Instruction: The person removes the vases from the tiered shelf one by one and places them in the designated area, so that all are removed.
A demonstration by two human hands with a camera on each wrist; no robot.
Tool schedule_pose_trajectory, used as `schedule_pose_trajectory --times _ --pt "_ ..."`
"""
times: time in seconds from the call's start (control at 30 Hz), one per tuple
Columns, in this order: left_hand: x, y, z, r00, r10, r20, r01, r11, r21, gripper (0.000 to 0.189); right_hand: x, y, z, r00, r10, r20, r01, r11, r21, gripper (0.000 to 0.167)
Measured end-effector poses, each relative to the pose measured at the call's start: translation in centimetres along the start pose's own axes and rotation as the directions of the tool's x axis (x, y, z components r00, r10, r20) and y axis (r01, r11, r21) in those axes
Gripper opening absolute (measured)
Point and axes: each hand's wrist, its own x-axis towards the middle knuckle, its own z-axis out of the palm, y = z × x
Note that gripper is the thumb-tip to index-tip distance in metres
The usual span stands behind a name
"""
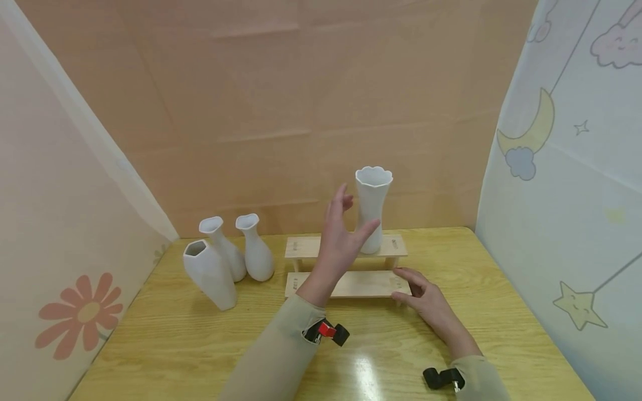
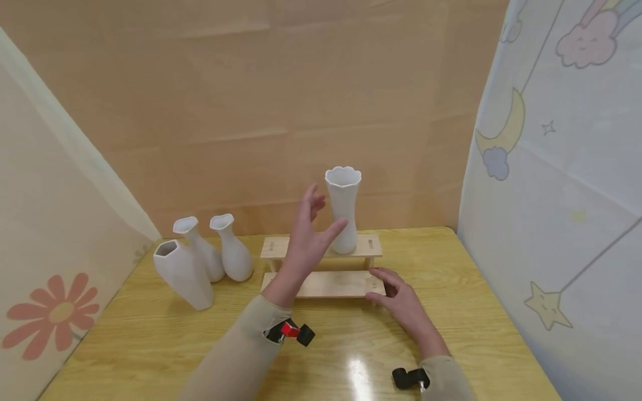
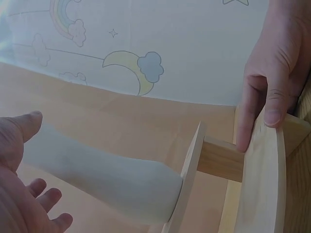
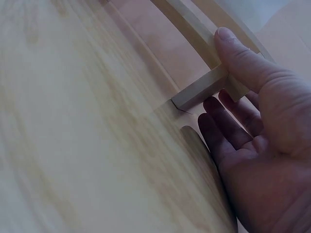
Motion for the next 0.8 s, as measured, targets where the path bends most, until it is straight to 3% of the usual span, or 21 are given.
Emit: schedule_pose_trajectory --times 0.27,0.57,0.8 --pt "1.1 -0.6 1.3 0.997 -0.075 0.011 0.075 0.996 -0.040 0.096 -0.2 -0.2 -0.1 1.000 0.005 -0.003 -0.005 1.000 -0.002 0.070" --pt "1.8 -0.8 2.0 0.998 -0.060 -0.010 0.059 0.995 -0.087 0.093 -0.1 -0.1 0.0 1.000 0.000 0.005 0.000 1.000 0.011 0.070" --pt "2.0 -0.9 2.4 0.996 -0.084 -0.012 0.083 0.993 -0.085 0.091 -0.1 -0.2 0.0 1.000 0.006 0.005 -0.006 1.000 0.013 0.072"
